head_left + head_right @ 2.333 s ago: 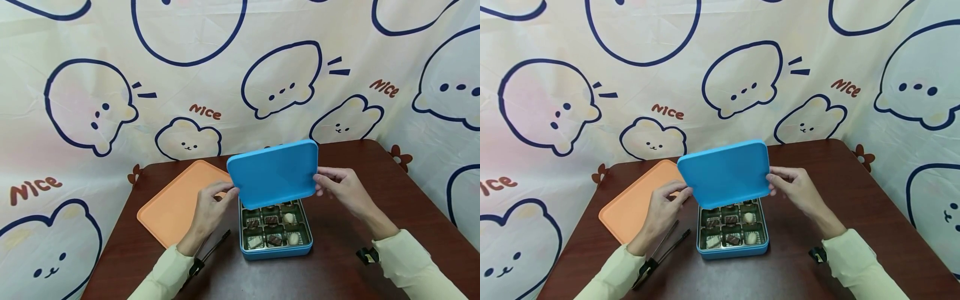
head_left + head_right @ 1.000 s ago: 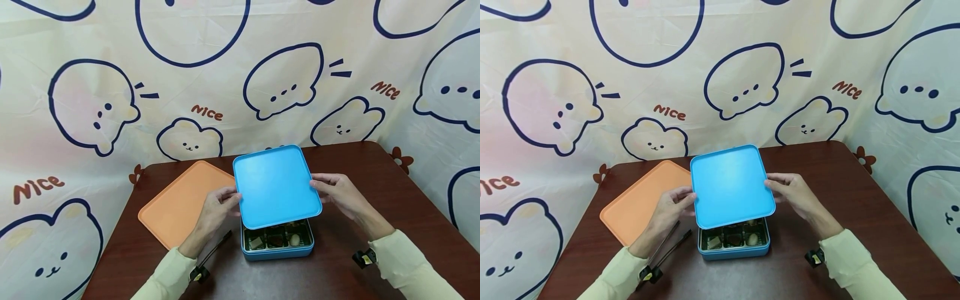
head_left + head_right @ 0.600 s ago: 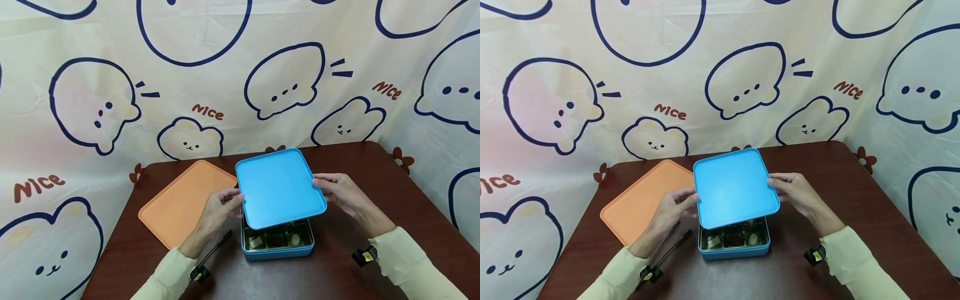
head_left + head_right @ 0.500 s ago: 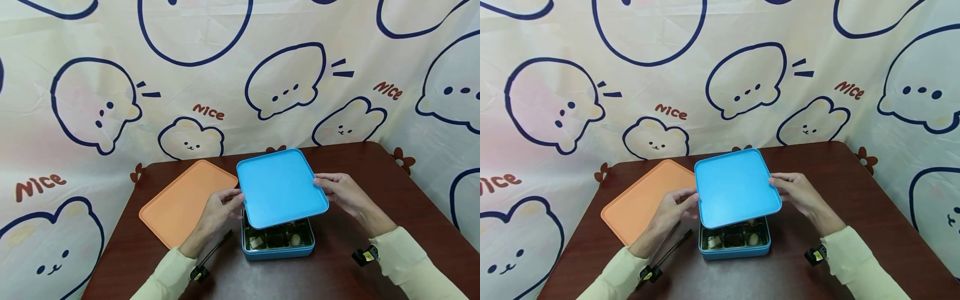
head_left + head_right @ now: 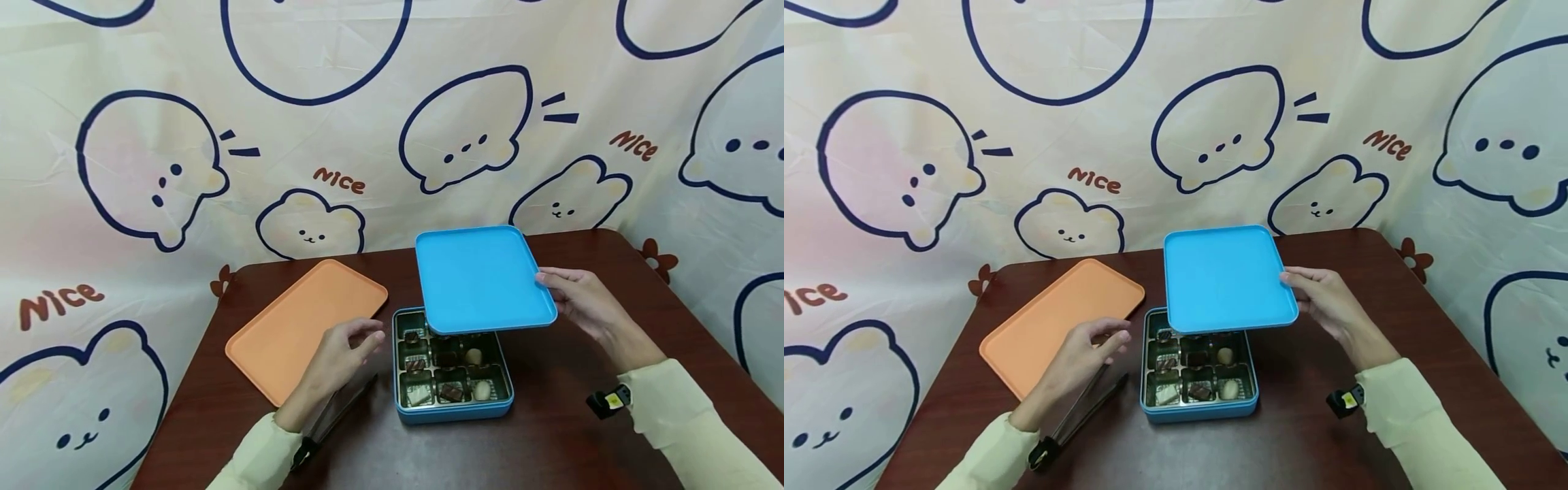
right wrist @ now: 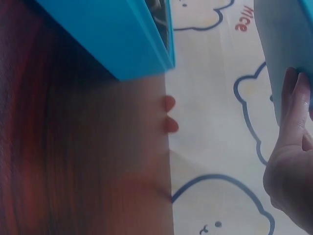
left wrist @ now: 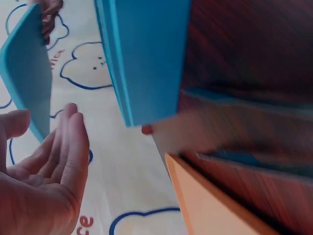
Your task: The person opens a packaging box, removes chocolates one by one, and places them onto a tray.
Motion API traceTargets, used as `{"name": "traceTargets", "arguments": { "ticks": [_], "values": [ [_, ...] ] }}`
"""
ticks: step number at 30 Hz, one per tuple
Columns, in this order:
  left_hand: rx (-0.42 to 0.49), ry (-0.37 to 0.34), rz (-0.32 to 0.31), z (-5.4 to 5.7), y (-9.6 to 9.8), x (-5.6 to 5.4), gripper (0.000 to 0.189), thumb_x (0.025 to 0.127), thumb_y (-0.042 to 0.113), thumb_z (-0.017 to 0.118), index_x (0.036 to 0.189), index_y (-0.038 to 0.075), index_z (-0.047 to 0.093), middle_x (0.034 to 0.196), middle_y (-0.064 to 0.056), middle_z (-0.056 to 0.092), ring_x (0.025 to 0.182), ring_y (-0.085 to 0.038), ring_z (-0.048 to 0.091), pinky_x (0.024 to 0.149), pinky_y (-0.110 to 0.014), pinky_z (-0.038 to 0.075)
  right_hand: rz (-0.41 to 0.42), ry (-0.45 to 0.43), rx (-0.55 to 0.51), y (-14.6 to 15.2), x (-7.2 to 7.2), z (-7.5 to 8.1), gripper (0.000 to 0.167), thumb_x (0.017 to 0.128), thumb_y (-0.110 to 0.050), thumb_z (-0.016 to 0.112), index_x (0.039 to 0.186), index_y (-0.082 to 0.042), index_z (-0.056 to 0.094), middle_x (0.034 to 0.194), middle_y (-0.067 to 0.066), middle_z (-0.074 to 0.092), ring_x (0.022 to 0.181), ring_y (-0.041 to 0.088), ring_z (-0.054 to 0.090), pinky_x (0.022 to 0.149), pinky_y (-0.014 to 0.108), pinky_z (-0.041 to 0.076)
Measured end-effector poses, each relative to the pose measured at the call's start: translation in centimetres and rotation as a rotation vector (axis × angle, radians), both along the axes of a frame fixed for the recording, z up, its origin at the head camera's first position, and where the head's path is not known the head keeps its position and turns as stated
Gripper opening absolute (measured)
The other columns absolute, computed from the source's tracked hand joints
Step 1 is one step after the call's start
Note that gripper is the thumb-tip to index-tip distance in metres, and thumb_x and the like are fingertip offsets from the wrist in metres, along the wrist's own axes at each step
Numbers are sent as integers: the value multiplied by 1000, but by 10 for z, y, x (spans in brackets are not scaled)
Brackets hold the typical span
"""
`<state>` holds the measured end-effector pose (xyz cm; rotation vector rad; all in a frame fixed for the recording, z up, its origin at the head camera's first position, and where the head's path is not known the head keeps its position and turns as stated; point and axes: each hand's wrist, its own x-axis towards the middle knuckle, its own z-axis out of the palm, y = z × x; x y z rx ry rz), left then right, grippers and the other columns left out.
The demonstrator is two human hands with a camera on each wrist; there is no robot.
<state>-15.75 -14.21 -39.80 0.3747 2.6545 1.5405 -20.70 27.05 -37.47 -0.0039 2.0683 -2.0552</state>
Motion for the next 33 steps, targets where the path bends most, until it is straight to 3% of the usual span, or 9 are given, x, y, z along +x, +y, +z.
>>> {"name": "traceTargets", "arguments": {
  "ticks": [2,4,8,13,17,21,25,29,33],
  "values": [
    [-68,47,3,-2,-4,1,27,97,20,66,122,10,68,102,-2,72,92,-19,68,75,-32,55,-23,1,-26,6,-2,1,72,98,-34,64,150,6,36,102,-13,73,91,16,74,77,35,59],
    [-129,77,1,-6,-8,3,30,95,19,69,123,8,68,104,-2,71,93,-16,67,80,-34,55,-36,1,-72,12,-5,2,53,97,-31,64,142,-5,53,102,-12,74,90,15,74,76,33,59],
    [-223,74,-4,-11,-14,8,47,92,24,74,133,6,60,119,-11,67,102,-24,67,87,-43,54,-59,3,-132,22,-9,1,28,97,-28,65,123,-18,68,102,-11,74,90,14,74,75,32,59],
    [-383,61,-7,-13,-16,16,74,86,38,78,145,6,48,134,-14,58,117,-29,61,95,-47,50,-94,-9,-128,30,-16,0,60,96,-30,67,147,-7,48,101,-15,73,89,12,74,75,29,59],
    [-489,-20,-49,-14,-18,21,99,80,49,80,154,4,32,148,-20,43,133,-34,46,104,-51,43,-132,-47,-114,37,-22,-3,84,93,-34,69,155,1,25,100,-19,70,88,10,73,75,28,58],
    [-564,-82,-56,-15,-20,27,111,76,53,81,157,2,25,151,-24,37,137,-37,39,103,-53,42,-163,-81,-87,44,-26,-9,89,91,-39,70,156,0,23,105,-17,67,88,8,72,76,27,58],
    [-635,-68,-32,-17,-21,32,111,74,54,83,154,-1,29,147,-26,40,132,-40,42,97,-53,45,-183,-101,-77,52,-30,-16,92,90,-42,70,158,-3,21,111,-14,61,88,7,72,77,25,58],
    [-663,-71,-21,-21,-24,36,110,72,53,85,150,-5,34,142,-28,43,126,-42,46,94,-53,47,-201,-118,-114,59,-33,-24,91,91,-39,70,157,-2,20,106,-15,63,88,7,71,77,25,58],
    [-691,-70,-23,-24,-25,38,108,71,52,85,146,-8,37,137,-30,45,120,-45,50,93,-53,48,-219,-141,-113,66,-35,-31,90,92,-39,69,158,-3,20,120,-5,57,87,5,70,77,26,58]
  ]
}}
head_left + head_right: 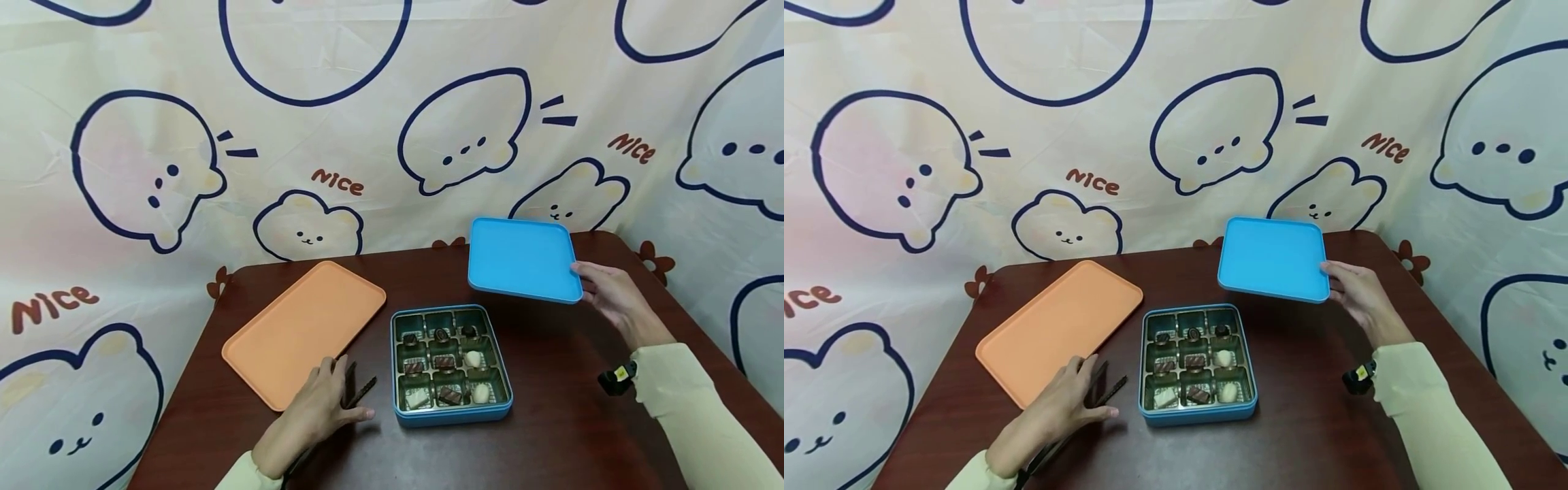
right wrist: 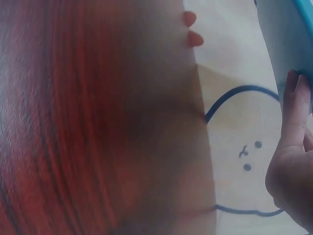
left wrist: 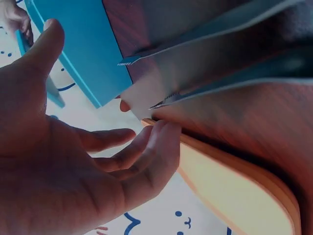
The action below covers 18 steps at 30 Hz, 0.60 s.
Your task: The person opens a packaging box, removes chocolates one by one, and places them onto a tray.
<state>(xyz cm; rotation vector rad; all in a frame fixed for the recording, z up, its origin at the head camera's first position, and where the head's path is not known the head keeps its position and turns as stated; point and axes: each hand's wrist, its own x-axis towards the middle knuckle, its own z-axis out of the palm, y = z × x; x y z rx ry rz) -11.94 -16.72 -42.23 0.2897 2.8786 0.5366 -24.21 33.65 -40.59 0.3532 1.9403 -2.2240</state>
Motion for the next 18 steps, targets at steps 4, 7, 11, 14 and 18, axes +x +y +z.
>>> {"name": "traceTargets", "arguments": {
  "ticks": [4,7,11,14,18],
  "values": [
    [-64,6,-1,0,-1,3,106,71,52,86,143,-11,39,132,-30,46,113,-44,53,88,-52,49,-15,-23,6,6,-2,-6,90,92,-39,69,158,-2,19,114,-6,59,85,3,70,77,26,58],
    [-87,-15,2,0,-3,4,104,71,50,86,142,-11,40,130,-29,47,110,-42,53,85,-51,50,-20,-20,-7,10,-3,-11,90,93,-36,68,157,0,17,97,-15,64,84,3,69,76,26,58],
    [-80,-55,-4,0,-6,5,100,74,44,87,142,-11,39,135,-31,44,116,-46,51,88,-55,49,-29,-20,-13,16,-3,-17,89,93,-34,69,157,0,18,91,-16,66,83,4,69,75,26,58],
    [-79,-73,-10,-1,-7,7,98,75,38,87,143,-13,38,140,-34,41,120,-51,49,90,-59,47,-41,-36,-11,20,-3,-21,88,92,-34,70,157,0,21,91,-14,67,82,6,68,75,25,58],
    [-84,-29,-40,-4,-10,10,85,74,27,89,134,-13,45,124,-30,49,105,-48,57,83,-57,50,-45,-55,18,24,-3,-27,88,92,-35,70,157,0,22,88,-14,68,81,6,67,74,24,57]
  ]
}}
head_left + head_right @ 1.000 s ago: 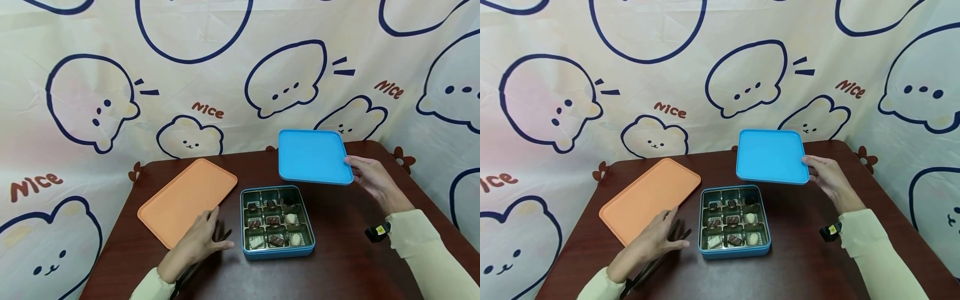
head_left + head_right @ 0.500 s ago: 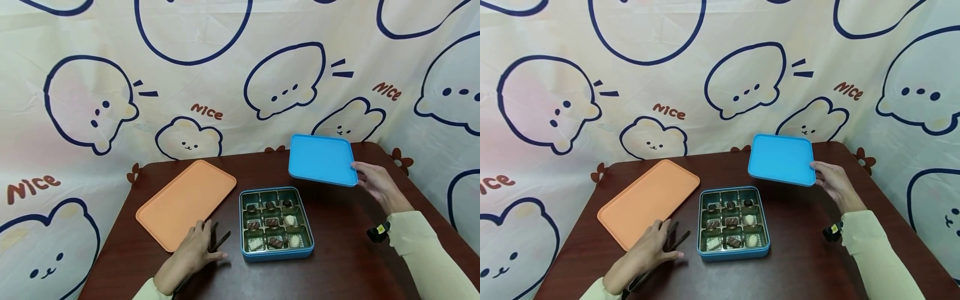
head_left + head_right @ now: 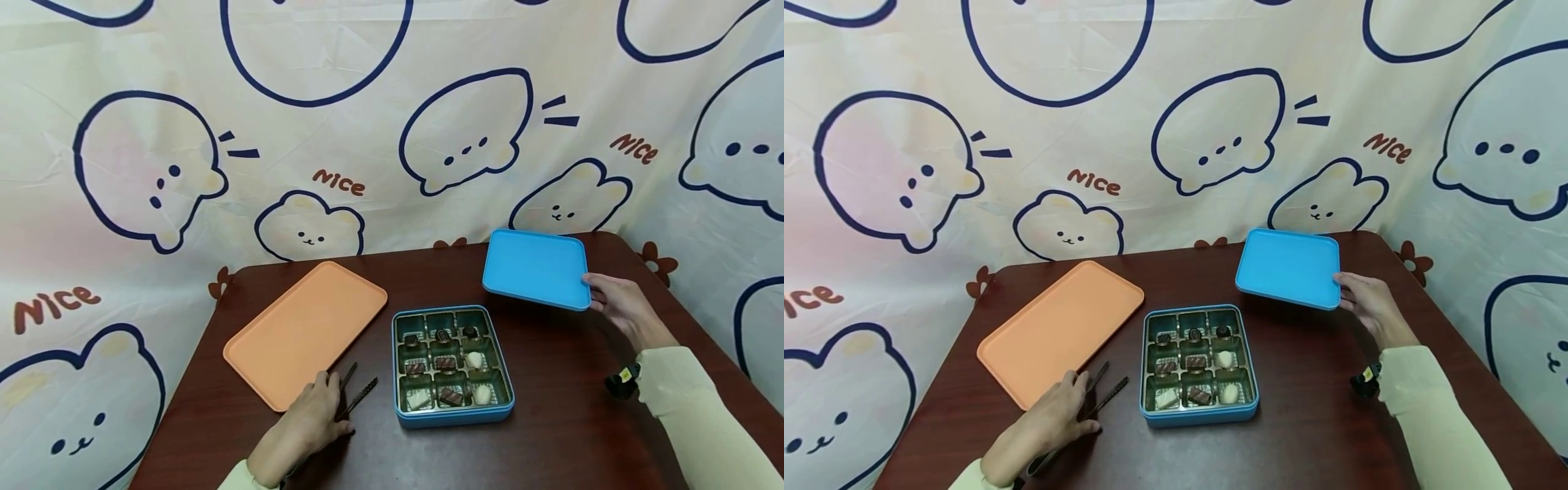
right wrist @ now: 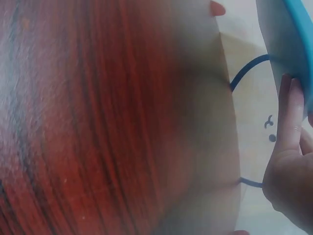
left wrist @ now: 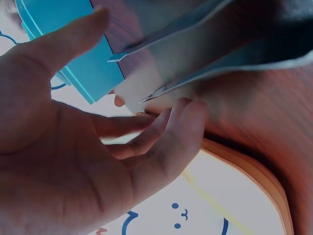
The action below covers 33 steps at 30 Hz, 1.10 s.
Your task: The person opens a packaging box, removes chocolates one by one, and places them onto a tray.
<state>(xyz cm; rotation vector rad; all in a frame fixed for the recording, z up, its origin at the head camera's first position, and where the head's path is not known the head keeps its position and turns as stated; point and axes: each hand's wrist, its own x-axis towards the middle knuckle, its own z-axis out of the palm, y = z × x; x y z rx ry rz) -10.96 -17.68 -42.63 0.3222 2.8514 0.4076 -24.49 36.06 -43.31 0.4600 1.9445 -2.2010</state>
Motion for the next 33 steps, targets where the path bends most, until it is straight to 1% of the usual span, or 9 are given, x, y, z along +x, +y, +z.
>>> {"name": "traceTargets", "arguments": {
  "ticks": [4,6,9,15,21,25,28,30,33],
  "values": [
    [-25,55,-46,-2,-3,3,70,70,20,91,119,-11,51,103,-22,52,89,-42,60,78,-52,50,3,-18,13,4,1,-6,63,92,-36,70,145,-10,48,85,-14,69,80,5,69,74,25,58],
    [-36,55,-52,-4,-5,3,66,69,19,91,114,-9,52,100,-20,51,86,-40,60,77,-51,50,8,-21,3,6,1,-8,34,93,-34,70,122,-18,66,85,-13,70,80,6,70,75,26,58],
    [-45,49,-45,-5,-6,3,64,69,17,91,113,-9,52,98,-19,51,84,-40,60,76,-51,50,14,-13,-13,8,2,-10,5,93,-31,70,89,-29,71,86,-11,71,80,6,71,74,27,58],
    [-52,48,-53,-7,-7,3,64,68,12,91,114,-9,52,103,-21,52,88,-41,61,81,-51,50,24,-2,25,9,2,-14,9,94,-30,69,86,-32,69,84,-12,70,79,5,70,72,27,59],
    [-54,22,-55,-8,-6,3,68,68,8,90,120,-11,51,112,-28,53,93,-43,62,84,-51,51,27,-6,32,10,3,-14,12,95,-31,68,105,-24,69,85,-14,70,80,4,70,73,26,58],
    [-50,-6,-49,-8,-7,2,66,70,6,88,121,-11,50,114,-30,53,93,-45,62,84,-52,52,26,-10,41,10,4,-16,39,94,-34,69,128,-17,62,86,-15,70,80,4,70,74,26,58],
    [-59,-19,-46,-7,-7,1,61,71,5,87,117,-9,50,110,-28,53,89,-43,62,81,-51,52,23,-20,64,11,2,-19,70,93,-36,69,148,-5,40,85,-16,70,80,3,70,75,25,58],
    [-65,-27,-43,-7,-7,0,59,71,4,87,115,-7,50,107,-26,53,86,-42,63,79,-50,53,24,-21,70,12,2,-20,65,94,-36,68,146,-8,43,85,-17,70,80,2,70,75,25,58],
    [-75,-54,-35,-6,-6,-1,59,73,4,86,118,-8,50,110,-27,54,89,-43,63,80,-50,52,23,-16,57,13,3,-21,28,94,-34,68,118,-21,64,85,-16,70,80,3,70,74,25,58]
  ]
}}
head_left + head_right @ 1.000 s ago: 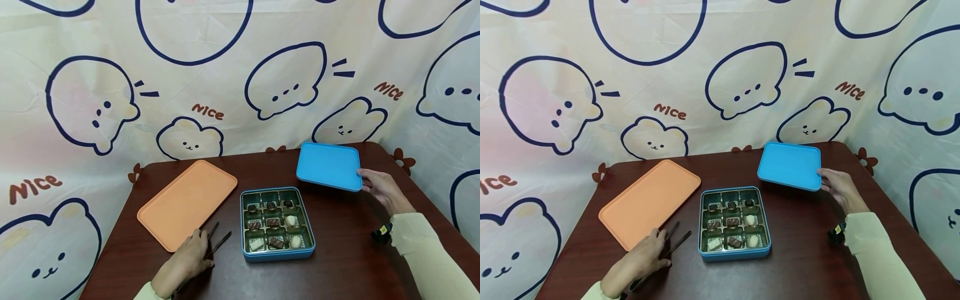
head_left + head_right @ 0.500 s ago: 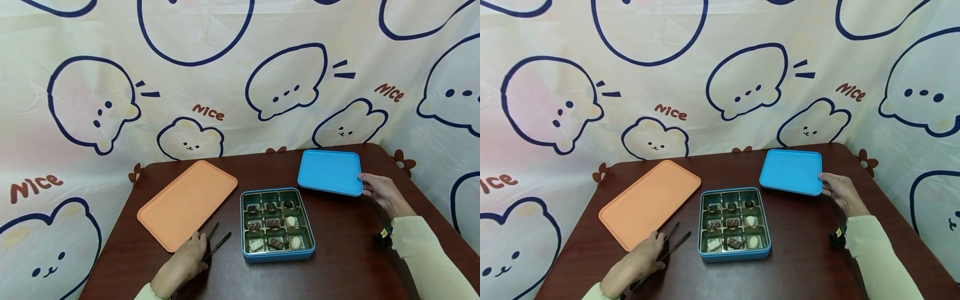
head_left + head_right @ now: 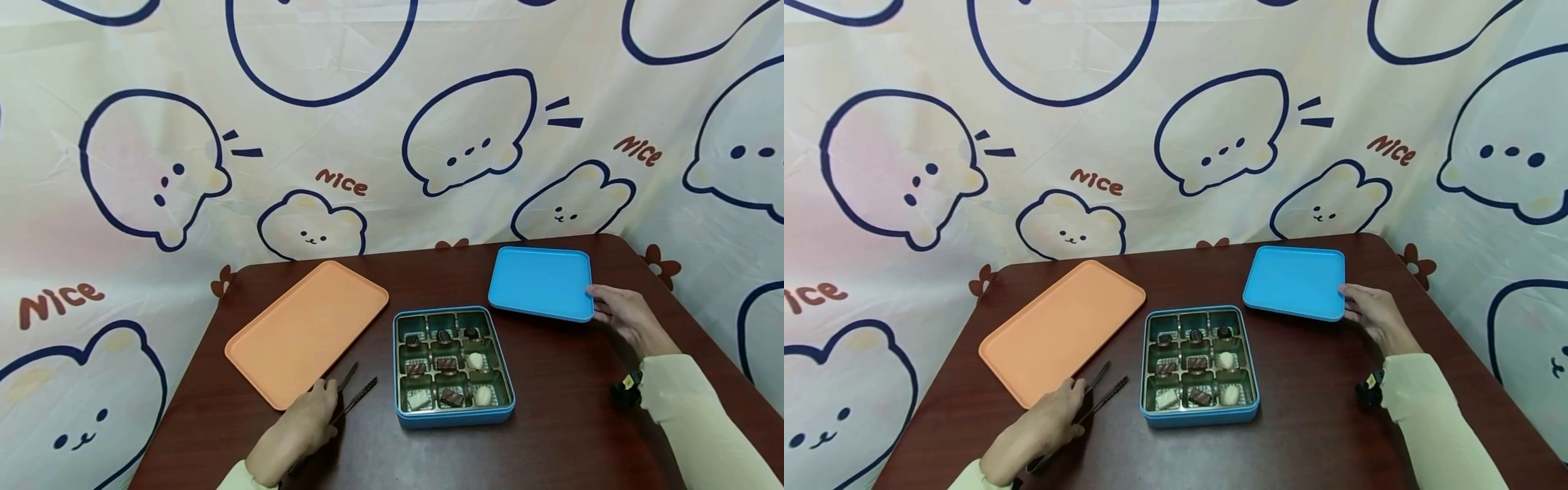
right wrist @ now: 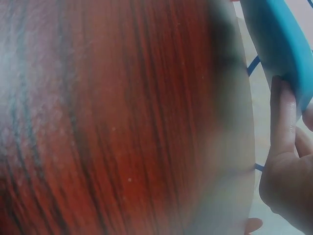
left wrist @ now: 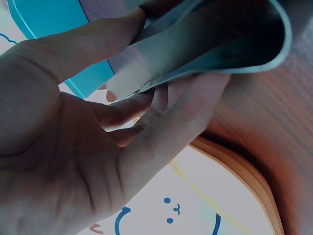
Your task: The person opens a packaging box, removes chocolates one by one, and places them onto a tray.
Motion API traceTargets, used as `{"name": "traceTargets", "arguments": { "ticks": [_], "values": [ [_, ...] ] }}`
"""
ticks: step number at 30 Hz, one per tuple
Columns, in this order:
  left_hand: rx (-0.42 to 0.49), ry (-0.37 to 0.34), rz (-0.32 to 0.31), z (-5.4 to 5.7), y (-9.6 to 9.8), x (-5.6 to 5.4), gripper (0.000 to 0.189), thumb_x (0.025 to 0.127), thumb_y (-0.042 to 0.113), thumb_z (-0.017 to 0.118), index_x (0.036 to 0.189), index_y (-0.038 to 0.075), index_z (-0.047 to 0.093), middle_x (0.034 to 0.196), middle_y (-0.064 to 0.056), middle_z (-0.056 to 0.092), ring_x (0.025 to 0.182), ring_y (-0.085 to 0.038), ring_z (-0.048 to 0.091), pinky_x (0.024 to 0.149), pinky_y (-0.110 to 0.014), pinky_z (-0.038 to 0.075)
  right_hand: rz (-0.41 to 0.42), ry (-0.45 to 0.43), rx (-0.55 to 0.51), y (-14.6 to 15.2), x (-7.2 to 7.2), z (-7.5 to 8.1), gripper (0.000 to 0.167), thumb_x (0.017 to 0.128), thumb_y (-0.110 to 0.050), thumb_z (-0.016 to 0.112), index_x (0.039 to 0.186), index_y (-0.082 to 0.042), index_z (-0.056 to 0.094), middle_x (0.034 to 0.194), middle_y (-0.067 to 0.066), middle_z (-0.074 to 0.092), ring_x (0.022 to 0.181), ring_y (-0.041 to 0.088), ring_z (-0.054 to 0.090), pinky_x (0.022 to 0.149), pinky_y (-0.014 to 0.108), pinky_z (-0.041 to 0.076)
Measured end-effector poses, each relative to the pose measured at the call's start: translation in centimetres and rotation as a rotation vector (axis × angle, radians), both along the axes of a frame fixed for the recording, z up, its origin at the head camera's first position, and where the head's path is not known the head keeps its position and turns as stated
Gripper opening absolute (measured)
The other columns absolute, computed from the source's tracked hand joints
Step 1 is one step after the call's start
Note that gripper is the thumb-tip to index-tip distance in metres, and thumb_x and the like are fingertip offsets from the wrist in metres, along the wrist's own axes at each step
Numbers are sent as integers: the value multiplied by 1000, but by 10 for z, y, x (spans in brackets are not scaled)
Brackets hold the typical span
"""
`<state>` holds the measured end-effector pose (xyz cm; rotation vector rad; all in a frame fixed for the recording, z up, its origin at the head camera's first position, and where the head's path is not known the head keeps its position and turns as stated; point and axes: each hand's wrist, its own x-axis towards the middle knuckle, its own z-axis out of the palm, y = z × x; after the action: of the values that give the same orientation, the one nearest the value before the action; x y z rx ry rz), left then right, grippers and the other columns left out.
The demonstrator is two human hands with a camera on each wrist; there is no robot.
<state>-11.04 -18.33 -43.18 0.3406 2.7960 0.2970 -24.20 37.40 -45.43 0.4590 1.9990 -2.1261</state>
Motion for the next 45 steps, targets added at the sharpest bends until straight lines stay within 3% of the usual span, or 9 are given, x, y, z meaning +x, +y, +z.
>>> {"name": "traceTargets", "arguments": {
  "ticks": [2,5,8,14,20,22,27,37,45],
  "values": [
    [-4,-24,8,1,0,-1,58,75,5,85,119,-7,49,113,-28,54,92,-44,62,81,-50,52,3,5,-18,0,1,0,5,95,-32,68,98,-29,70,85,-15,71,80,4,70,74,25,58],
    [-12,-52,17,2,0,-2,57,77,5,84,120,-6,49,115,-29,54,94,-44,62,83,-50,52,7,4,-32,1,2,0,12,96,-31,67,86,-35,72,86,-14,71,80,4,70,73,25,58],
    [-17,-52,18,1,-1,-3,55,77,5,83,119,-5,49,115,-29,54,94,-45,62,83,-51,52,15,6,-6,1,2,0,5,96,-32,67,98,-29,70,86,-15,70,80,4,70,74,25,58],
    [-5,-19,5,1,-3,-2,51,77,3,83,115,-5,49,111,-29,55,94,-44,62,83,-51,51,25,2,57,-1,-1,-1,65,96,-33,66,148,-3,39,84,-19,68,79,1,69,74,27,58],
    [0,-14,0,2,-4,-1,46,78,4,82,111,-4,50,106,-26,56,91,-42,62,80,-51,51,43,8,63,-1,0,-1,32,96,-33,66,123,-17,61,84,-17,69,79,1,69,74,28,59],
    [0,-16,-3,2,-4,-1,47,79,4,81,113,-5,50,107,-27,56,95,-43,62,82,-52,51,60,12,88,-1,0,-1,37,97,-34,64,129,-15,60,85,-17,68,80,1,69,74,28,59],
    [5,17,-12,4,-5,0,43,78,4,80,110,-8,53,103,-26,57,95,-43,61,82,-53,50,97,12,221,-3,-1,0,77,101,-37,56,153,9,22,85,-21,62,79,-3,67,77,28,58],
    [67,152,-19,8,-5,0,28,78,4,79,93,-2,57,83,-17,60,80,-36,62,70,-49,50,55,40,642,-7,3,-1,58,103,-29,53,138,17,46,121,34,56,68,1,68,68,29,59],
    [118,295,-39,14,-5,0,34,77,8,78,105,-2,62,85,-10,62,76,-27,62,67,-44,49,83,78,719,-10,9,3,43,102,-16,55,128,18,54,99,24,68,70,10,70,63,30,59]
  ]
}}
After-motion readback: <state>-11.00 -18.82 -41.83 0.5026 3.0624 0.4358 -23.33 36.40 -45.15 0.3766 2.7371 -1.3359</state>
